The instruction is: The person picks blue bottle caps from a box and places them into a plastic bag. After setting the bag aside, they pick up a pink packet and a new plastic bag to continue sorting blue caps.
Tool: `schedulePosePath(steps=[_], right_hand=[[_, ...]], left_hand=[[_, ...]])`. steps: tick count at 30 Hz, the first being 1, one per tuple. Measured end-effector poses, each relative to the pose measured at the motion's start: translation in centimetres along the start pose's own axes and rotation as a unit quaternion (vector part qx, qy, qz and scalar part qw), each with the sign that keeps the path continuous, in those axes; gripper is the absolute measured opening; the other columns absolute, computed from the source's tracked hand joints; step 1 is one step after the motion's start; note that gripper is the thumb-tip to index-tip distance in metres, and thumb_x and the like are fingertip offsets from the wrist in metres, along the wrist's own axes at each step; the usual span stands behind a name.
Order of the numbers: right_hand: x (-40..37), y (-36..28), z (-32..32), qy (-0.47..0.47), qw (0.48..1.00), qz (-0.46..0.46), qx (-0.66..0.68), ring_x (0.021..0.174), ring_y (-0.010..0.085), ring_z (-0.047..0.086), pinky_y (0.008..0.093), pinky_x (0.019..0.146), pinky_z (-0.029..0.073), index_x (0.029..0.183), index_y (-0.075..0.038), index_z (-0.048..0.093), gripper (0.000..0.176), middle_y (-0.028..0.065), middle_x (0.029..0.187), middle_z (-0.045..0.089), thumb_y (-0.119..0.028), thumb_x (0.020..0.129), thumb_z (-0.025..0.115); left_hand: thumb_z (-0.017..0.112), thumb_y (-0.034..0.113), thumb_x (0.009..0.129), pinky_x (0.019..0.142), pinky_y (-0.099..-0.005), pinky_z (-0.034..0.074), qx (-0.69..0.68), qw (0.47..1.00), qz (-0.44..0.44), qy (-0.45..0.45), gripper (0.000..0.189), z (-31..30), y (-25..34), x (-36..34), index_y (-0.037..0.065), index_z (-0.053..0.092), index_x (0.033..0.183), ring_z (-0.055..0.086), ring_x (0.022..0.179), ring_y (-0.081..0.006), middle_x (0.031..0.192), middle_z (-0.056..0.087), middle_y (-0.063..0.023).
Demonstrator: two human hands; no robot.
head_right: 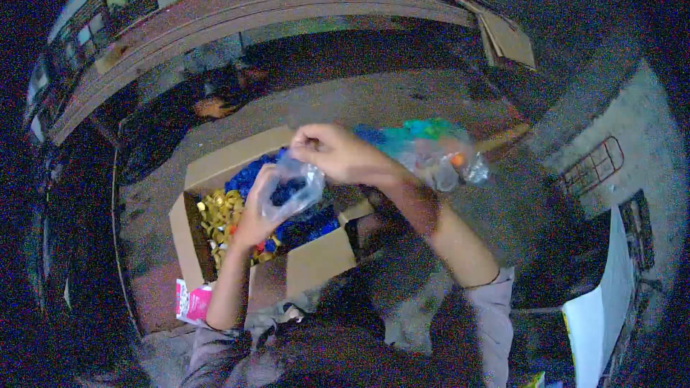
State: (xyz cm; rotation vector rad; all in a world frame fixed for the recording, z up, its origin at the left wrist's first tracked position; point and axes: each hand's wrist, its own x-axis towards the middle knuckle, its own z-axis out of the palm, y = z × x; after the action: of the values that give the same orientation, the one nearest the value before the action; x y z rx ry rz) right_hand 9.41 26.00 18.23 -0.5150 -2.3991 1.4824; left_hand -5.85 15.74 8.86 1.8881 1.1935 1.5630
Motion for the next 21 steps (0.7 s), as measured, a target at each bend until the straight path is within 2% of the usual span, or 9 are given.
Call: schedulePosePath(steps=[4, 7, 10, 13, 15, 16, 18, 19, 21], right_hand=[[-7.4, 2.8, -0.6, 0.149, 0.985, -0.084, -0.008, 0.076, 0.0082, 0.049, 0.0218, 0.066, 0.042, 0.086, -0.003, 0.051, 0.012, 0.0016, 0.080, 0.051, -0.011, 0.080, 0.057], [-12.6, 4.1, -0.7, 0.233, 0.965, 0.008, 0.119, 0.076, 0.0079, 0.048, 0.0225, 0.069, 0.042, 0.083, -0.005, 0.051, 0.018, 0.0006, 0.082, 0.051, -0.004, 0.071, 0.064], [-17.4, 6.9, -0.2, 0.315, 0.932, 0.110, 0.145, 0.081, 0.0087, 0.049, 0.0249, 0.073, 0.042, 0.082, -0.007, 0.050, 0.021, 0.0016, 0.087, 0.051, 0.002, 0.069, 0.063], [-22.2, 13.7, 0.9, 0.325, 0.923, 0.113, 0.171, 0.086, 0.0118, 0.050, 0.0261, 0.075, 0.042, 0.087, -0.005, 0.051, 0.023, 0.0033, 0.090, 0.052, 0.001, 0.068, 0.063], [-24.6, 17.3, 2.1, 0.280, 0.921, 0.240, -0.126, 0.090, 0.0145, 0.050, 0.0290, 0.078, 0.043, 0.095, -0.003, 0.051, 0.031, 0.0053, 0.093, 0.053, 0.000, 0.068, 0.065], [-26.6, 20.2, 3.4, 0.281, 0.921, 0.240, -0.123, 0.090, 0.0145, 0.050, 0.0290, 0.078, 0.043, 0.095, -0.003, 0.051, 0.031, 0.0053, 0.093, 0.053, 0.000, 0.068, 0.065], [-30.3, 24.9, 5.0, 0.081, 0.940, 0.275, -0.184, 0.091, 0.0172, 0.050, 0.0317, 0.082, 0.042, 0.101, -0.002, 0.051, 0.037, 0.0078, 0.098, 0.053, -0.004, 0.068, 0.066], [-29.8, 22.9, 3.8, 0.083, 0.941, 0.275, -0.181, 0.091, 0.0172, 0.050, 0.0317, 0.082, 0.042, 0.101, -0.002, 0.051, 0.037, 0.0078, 0.098, 0.053, -0.004, 0.068, 0.066], [-28.2, 16.1, 0.5, 0.190, 0.938, 0.244, 0.159, 0.090, 0.0216, 0.051, 0.0345, 0.082, 0.041, 0.102, -0.003, 0.051, 0.036, 0.0116, 0.101, 0.053, -0.008, 0.070, 0.065]], left_hand=[[0.072, 0.017, 0.065, 0.077, -0.0323, 0.040, 0.074, 0.997, -0.005, -0.011, 0.043, 4.4, 2.2, -0.7, 0.001, 0.049, 0.099, 0.048, 0.088, -0.0242, 0.092, 0.048, -0.0115], [0.071, 0.014, 0.068, 0.072, -0.0275, 0.042, -0.083, 0.983, -0.143, -0.077, 0.048, 8.5, 5.4, -0.5, 0.003, 0.047, 0.107, 0.050, 0.087, -0.0151, 0.097, 0.049, -0.0070], [0.069, 0.008, 0.069, 0.079, -0.0272, 0.038, -0.241, 0.942, -0.136, -0.192, 0.067, 11.5, 6.1, -0.3, 0.007, 0.032, 0.124, 0.046, 0.093, -0.0128, 0.099, 0.048, -0.0020], [0.062, 0.002, 0.075, 0.077, -0.0252, 0.038, -0.489, 0.766, -0.299, -0.291, 0.066, 14.2, 3.9, -0.3, 0.002, 0.024, 0.129, 0.045, 0.086, -0.0097, 0.093, 0.046, -0.0005], [0.062, 0.003, 0.075, 0.077, -0.0249, 0.038, -0.443, 0.791, -0.280, -0.317, 0.067, 17.1, 1.8, -1.0, 0.003, 0.023, 0.130, 0.044, 0.084, -0.0093, 0.089, 0.045, 0.0000], [0.062, 0.003, 0.075, 0.077, -0.0246, 0.038, -0.394, 0.815, -0.256, -0.339, 0.068, 18.2, 1.0, -1.0, 0.004, 0.022, 0.130, 0.044, 0.083, -0.0089, 0.086, 0.044, 0.0005], [0.061, 0.002, 0.075, 0.074, -0.0235, 0.039, -0.371, 0.821, -0.265, -0.344, 0.064, 20.0, 0.7, -0.5, 0.005, 0.026, 0.128, 0.045, 0.082, -0.0088, 0.083, 0.043, 0.0007], [0.061, 0.001, 0.075, 0.073, -0.0236, 0.039, -0.343, 0.840, -0.264, -0.327, 0.061, 21.5, -0.7, -1.4, 0.005, 0.029, 0.126, 0.045, 0.081, -0.0086, 0.083, 0.043, 0.0008], [0.060, 0.000, 0.073, 0.074, -0.0272, 0.038, -0.328, 0.845, -0.294, -0.304, 0.053, 22.9, -1.2, -1.1, 0.006, 0.037, 0.121, 0.045, 0.076, -0.0122, 0.078, 0.043, -0.0010]])
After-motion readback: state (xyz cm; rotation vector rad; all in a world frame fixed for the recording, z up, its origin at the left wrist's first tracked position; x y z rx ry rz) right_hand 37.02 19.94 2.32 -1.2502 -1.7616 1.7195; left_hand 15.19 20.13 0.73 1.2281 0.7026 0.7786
